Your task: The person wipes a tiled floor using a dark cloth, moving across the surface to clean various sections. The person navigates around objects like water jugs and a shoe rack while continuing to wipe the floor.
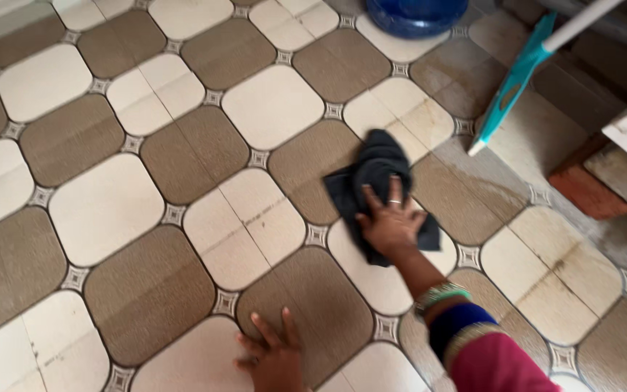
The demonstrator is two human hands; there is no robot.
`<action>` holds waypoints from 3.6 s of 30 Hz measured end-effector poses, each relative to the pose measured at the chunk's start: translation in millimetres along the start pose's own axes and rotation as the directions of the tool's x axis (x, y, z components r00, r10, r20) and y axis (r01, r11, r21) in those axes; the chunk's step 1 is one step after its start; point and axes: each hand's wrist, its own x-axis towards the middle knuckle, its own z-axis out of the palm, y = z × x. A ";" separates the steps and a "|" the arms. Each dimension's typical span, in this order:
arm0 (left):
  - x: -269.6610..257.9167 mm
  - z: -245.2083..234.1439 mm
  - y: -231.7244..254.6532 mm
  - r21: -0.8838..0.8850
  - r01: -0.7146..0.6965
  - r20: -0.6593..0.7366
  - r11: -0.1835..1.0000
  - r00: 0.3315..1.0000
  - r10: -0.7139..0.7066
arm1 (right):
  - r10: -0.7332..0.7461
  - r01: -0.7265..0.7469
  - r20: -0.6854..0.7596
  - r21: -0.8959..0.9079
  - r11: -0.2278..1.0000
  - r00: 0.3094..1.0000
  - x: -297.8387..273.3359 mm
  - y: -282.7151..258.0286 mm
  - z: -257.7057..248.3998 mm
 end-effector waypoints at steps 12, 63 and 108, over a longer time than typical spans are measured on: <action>20.5 27.9 11.0 -0.127 0.028 -0.262 0.992 0.963 -0.061 | -0.762 0.815 0.294 -0.143 0.562 0.577 -109.3 -156.3 22.8; 64.3 -74.3 -231.3 -0.461 -0.077 -0.392 0.884 0.912 -0.125 | -0.720 0.724 0.083 -0.125 0.678 0.689 -120.9 -255.2 94.1; -35.1 41.3 -280.6 -0.576 0.042 -0.324 0.817 0.905 -0.275 | -0.702 0.804 0.452 -0.061 0.591 0.550 -245.6 -308.2 91.3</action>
